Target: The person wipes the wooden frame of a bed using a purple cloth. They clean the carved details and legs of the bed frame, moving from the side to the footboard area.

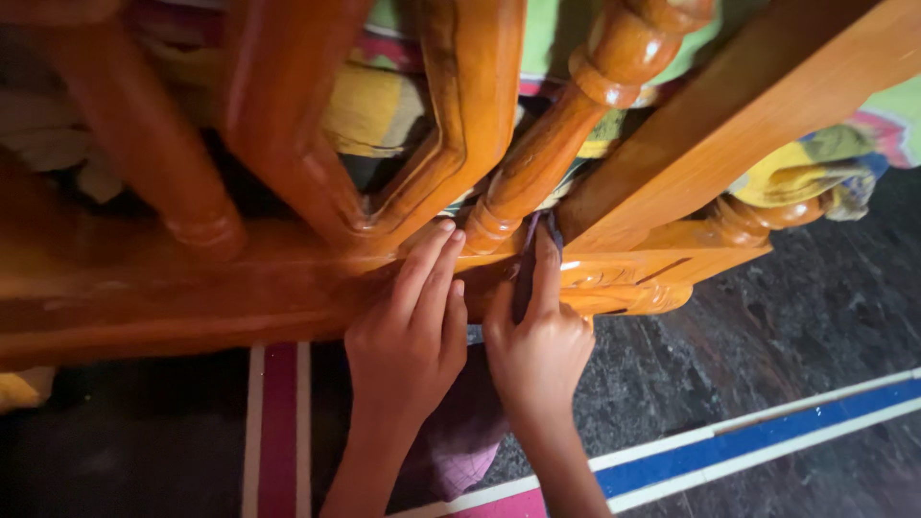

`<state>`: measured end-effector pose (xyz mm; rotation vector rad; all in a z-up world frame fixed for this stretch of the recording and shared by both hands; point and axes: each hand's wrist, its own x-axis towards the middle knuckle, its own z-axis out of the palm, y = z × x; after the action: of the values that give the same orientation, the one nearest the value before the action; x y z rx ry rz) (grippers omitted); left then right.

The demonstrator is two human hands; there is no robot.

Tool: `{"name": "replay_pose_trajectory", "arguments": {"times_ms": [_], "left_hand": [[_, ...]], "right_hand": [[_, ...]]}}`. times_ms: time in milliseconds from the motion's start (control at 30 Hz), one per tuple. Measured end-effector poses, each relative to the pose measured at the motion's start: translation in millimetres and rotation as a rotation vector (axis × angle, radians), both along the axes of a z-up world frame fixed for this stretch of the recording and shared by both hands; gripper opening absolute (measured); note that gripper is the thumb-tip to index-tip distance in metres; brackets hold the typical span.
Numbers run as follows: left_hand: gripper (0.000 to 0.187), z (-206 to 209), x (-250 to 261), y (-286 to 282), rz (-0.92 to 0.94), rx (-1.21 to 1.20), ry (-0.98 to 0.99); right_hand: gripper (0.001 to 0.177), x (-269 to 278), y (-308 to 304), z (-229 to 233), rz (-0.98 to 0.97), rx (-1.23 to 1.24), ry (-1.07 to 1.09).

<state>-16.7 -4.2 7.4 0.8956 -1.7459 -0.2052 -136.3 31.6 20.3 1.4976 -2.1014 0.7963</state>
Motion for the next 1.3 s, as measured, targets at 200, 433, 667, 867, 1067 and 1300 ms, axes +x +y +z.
{"name": "replay_pose_trajectory", "arguments": {"times_ms": [200, 433, 667, 867, 1067, 1300], "left_hand": [[0.039, 8.3, 4.8, 10.5, 0.033, -0.012, 0.06], [0.026, 39.3, 12.4, 24.2, 0.102, -0.053, 0.021], [0.013, 114.8, -0.7, 20.1, -0.032, -0.049, 0.283], [0.01, 149.5, 1.2, -14.5, 0.125, -0.289, 0.544], [0.031, 106.5, -8.2, -31.5, 0.133, -0.401, 0.471], [0.056, 98.9, -20.6, -36.3, 0.084, -0.314, 0.553]], "right_hand": [[0.064, 24.0, 9.9, 11.4, -0.03, 0.002, -0.074], [0.043, 7.3, 33.9, 53.0, 0.395, -0.199, -0.268], [0.044, 15.7, 2.6, 105.2, 0.378, -0.484, -0.26], [0.045, 29.3, -31.2, 109.7, 0.47, -0.593, -0.232], [0.038, 26.0, -48.3, 118.6, 0.518, -0.674, -0.335], [0.017, 15.8, -73.4, 122.3, 0.753, -0.701, -0.564]]}}
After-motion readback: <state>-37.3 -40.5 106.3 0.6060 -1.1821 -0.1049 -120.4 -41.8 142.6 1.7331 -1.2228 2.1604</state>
